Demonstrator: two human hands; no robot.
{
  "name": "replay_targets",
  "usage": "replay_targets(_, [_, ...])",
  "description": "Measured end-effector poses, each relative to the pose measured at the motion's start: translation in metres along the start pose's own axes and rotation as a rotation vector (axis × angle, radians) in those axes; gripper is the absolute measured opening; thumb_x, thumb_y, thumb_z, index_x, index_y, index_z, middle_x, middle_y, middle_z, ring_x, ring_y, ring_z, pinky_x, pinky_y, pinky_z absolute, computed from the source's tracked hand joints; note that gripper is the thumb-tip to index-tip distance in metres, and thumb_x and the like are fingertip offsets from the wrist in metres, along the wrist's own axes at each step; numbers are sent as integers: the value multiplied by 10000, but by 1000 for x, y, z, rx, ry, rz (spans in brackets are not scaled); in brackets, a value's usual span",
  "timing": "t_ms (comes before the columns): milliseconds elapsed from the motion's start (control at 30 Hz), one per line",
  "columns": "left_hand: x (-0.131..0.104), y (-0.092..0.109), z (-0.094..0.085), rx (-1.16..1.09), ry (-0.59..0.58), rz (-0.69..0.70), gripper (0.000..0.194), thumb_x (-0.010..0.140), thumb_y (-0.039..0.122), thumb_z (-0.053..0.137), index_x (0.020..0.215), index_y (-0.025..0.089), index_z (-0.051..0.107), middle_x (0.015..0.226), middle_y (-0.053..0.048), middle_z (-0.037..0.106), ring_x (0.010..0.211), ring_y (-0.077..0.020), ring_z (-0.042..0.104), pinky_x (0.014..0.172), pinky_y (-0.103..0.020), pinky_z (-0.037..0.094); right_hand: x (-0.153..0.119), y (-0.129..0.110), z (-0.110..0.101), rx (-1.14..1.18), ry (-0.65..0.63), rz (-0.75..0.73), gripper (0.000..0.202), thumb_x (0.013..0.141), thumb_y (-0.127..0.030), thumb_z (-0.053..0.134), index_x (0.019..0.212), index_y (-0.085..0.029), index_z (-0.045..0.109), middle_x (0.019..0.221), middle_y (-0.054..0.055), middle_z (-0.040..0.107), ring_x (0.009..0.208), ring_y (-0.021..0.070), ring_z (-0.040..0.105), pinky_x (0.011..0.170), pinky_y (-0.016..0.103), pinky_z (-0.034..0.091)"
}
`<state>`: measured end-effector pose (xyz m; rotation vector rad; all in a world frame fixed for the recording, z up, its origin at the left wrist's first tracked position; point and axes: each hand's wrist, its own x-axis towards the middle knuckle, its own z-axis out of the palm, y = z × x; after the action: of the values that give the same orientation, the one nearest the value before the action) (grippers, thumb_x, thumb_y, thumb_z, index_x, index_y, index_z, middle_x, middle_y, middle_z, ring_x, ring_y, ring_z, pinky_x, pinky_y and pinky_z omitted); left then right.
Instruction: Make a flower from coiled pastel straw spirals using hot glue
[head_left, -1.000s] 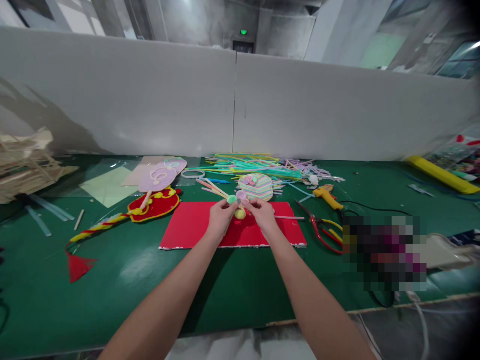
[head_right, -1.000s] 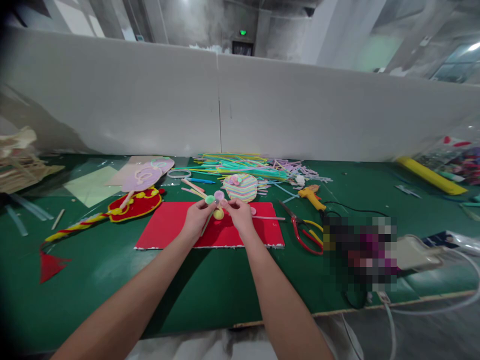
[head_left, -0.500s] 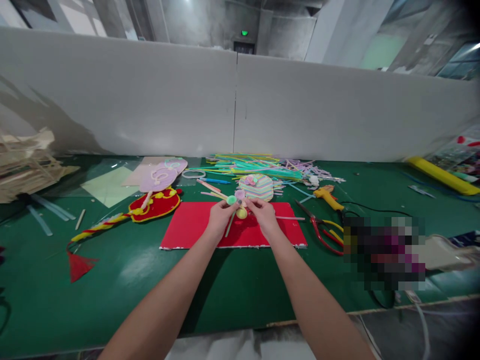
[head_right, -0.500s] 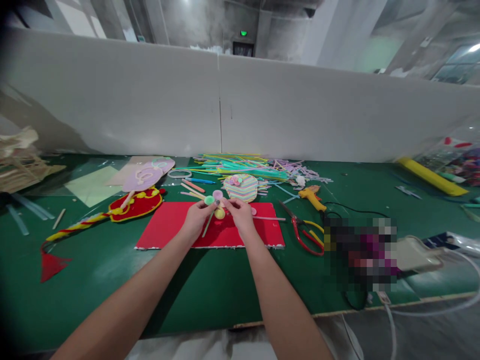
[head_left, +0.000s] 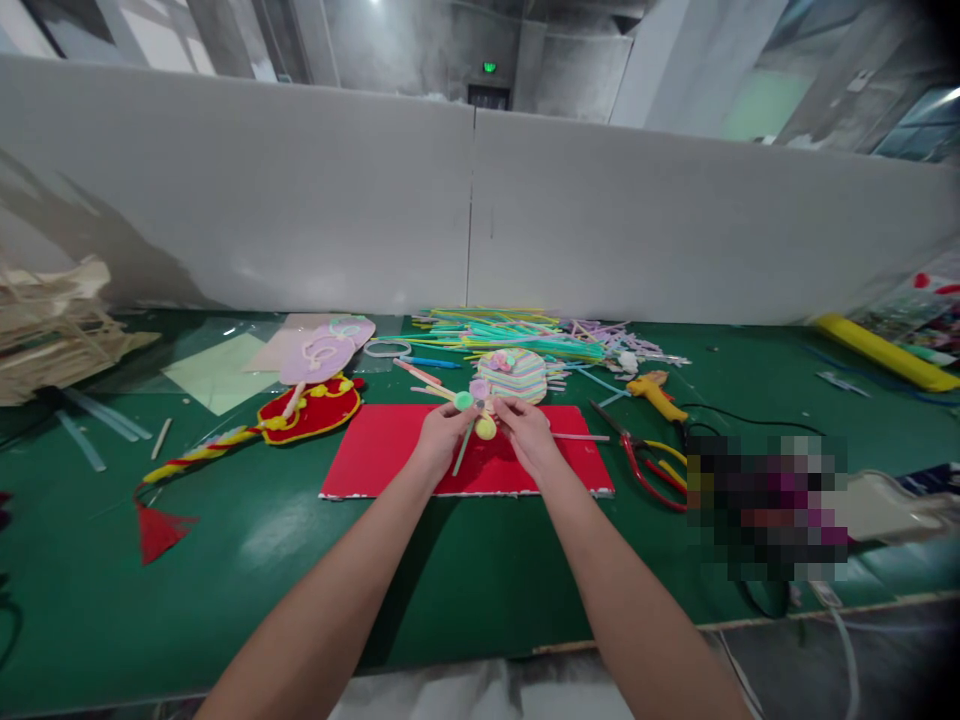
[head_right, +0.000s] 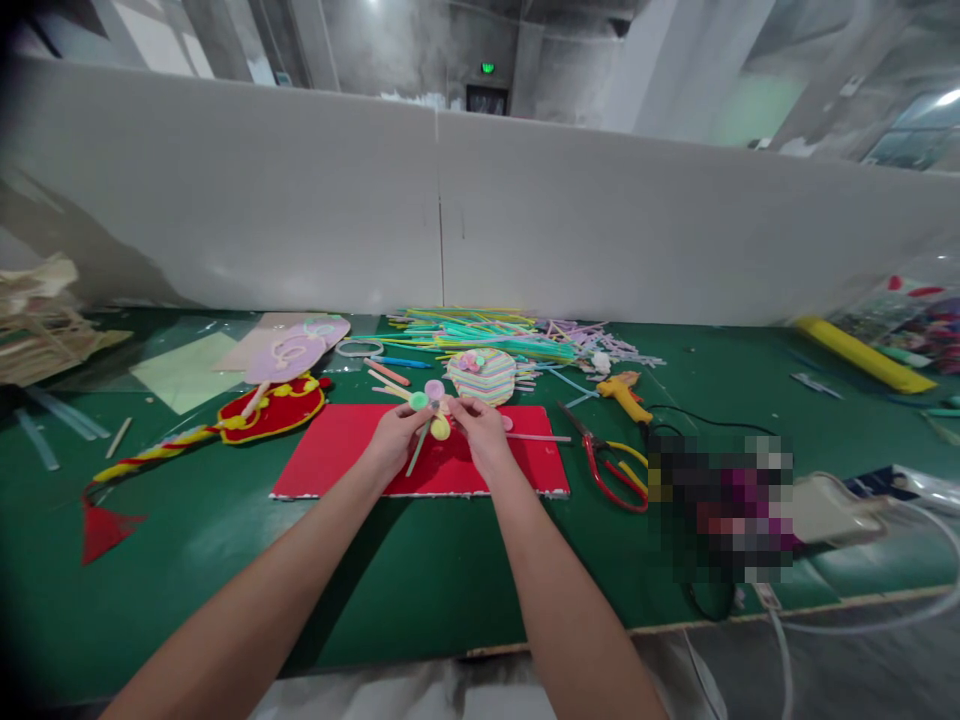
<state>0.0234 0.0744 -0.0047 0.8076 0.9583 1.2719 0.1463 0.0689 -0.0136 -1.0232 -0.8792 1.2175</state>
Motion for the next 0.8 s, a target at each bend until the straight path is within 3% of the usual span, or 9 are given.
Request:
replay_targets(233, [1,-2,-6,108,16,51,362,470,353,800,732,130,686,702,-31,685,659,-162,601,669,-264,447,1,-5,-2,-108,35,-35,358,561,-426,719,822,-184,686,776,28,691,727,175,614,615,280,485])
replay_targets(367, [1,-3,-5,161,-12,61,365,462,361,801,719,126,691,686,-33,685,653,-168,594,647,-252,440,1,-7,-3,-164,28,-75,341,565,-406,720,819,-180,702,830,40,706,815,197,621,728,313,484])
replay_targets(500, [-1,-2,-2,177,-23,76,367,544,439,742,727,126,686,653,-20,670,625,-153,581,615,-235,422,2,-3,-4,-204,49,-112,316,586,-421,703,764,-161,699,782,36,707,774,190,626,769,333,473])
replay_targets(667, [1,-1,-4,169,10,78,356,518,425,763,689,128,667,605,8,632,575,-120,543,541,-202,379,2,-4,-4,-285,80,-158,356,658,-473,629,838,-175,706,841,43,710,793,198,622,711,312,482])
replay_targets(800, [6,-1,-10,108,45,35,413,525,457,754,758,130,659,619,4,631,554,-110,554,528,-201,383,4,-18,-16,-397,164,-214,466,755,-535,480,954,-165,683,805,62,700,702,192,608,605,294,464])
